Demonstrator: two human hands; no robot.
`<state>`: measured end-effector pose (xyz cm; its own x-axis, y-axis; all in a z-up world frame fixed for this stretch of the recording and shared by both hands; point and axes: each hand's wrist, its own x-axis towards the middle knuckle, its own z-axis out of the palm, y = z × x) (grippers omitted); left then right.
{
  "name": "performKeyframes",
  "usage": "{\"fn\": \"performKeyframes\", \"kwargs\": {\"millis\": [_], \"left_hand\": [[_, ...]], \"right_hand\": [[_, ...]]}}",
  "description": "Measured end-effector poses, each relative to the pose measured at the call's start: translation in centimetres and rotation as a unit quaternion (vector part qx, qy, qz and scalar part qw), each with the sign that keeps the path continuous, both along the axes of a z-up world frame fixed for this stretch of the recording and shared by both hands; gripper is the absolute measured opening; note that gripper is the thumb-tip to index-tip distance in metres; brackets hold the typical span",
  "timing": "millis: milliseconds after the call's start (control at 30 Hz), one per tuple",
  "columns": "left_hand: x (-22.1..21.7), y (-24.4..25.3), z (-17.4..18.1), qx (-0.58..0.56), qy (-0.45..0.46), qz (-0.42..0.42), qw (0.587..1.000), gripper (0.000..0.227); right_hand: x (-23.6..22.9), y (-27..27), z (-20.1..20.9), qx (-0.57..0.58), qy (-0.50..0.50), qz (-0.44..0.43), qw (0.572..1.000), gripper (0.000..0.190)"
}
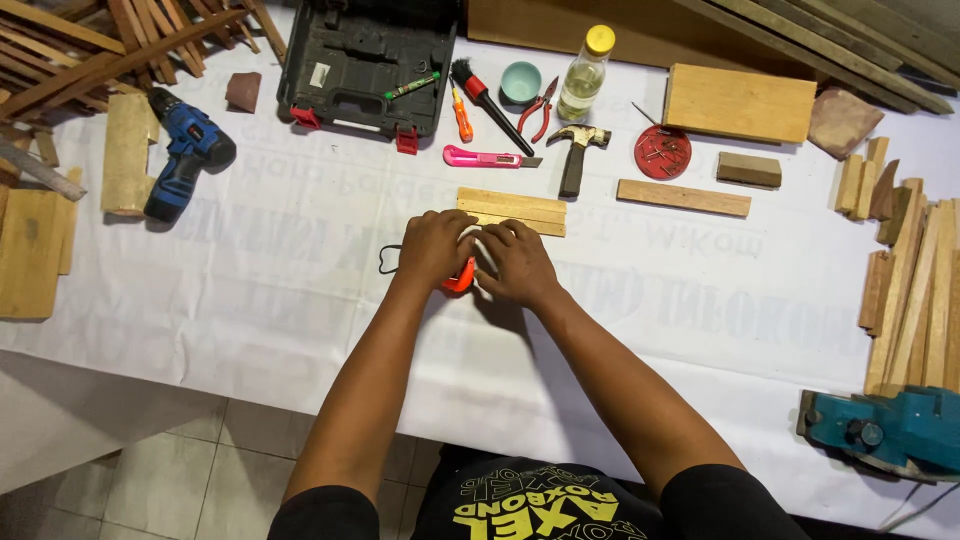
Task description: The person picks up wooden strips one at a time from a pile on the workbench and aligns them into neat stacks, squaring the edges of each stack by hand. The person continues sorting strips of different lengths into separate groups on the table.
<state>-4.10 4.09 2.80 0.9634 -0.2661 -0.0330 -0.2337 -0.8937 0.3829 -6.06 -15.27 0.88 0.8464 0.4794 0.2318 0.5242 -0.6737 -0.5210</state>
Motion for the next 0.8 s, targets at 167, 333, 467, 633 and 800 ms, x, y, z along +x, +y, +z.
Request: {"fn": "performKeyframes", "kwargs": {"millis": [167,333,467,633,800], "left_hand": [[-3.2,1.7,3.7,0.010,0.066,-0.035,0.997,0.064],[-3.1,3.8,1.7,-0.033,0.122,-0.023,0.992,0.070],[-0.5,7.5,1.0,-0.051,0.076,-0.058,0.994,0.069],[4.4,11.6,2.4,-0.082,0.020,-0.064,0.994,0.066],[8.2,14.3,0.2,-0.083,-0.028,-0.054,0.995,0.064]], "right_hand": [[-1.3,1.9,0.0,-0.056,0.030,0.051,0.997,0.078],[-1.0,3.5,-1.4,-0.072,0.042,0.035,0.996,0.074],[1.4,6.6,-1.1,-0.047,0.038,0.024,0.998,0.076],[6.1,11.1,0.7,-0.029,-0.007,-0.009,1.000,0.076],[9.7,14.3,0.6,-0.052,0.009,-0.040,0.998,0.078]]}}
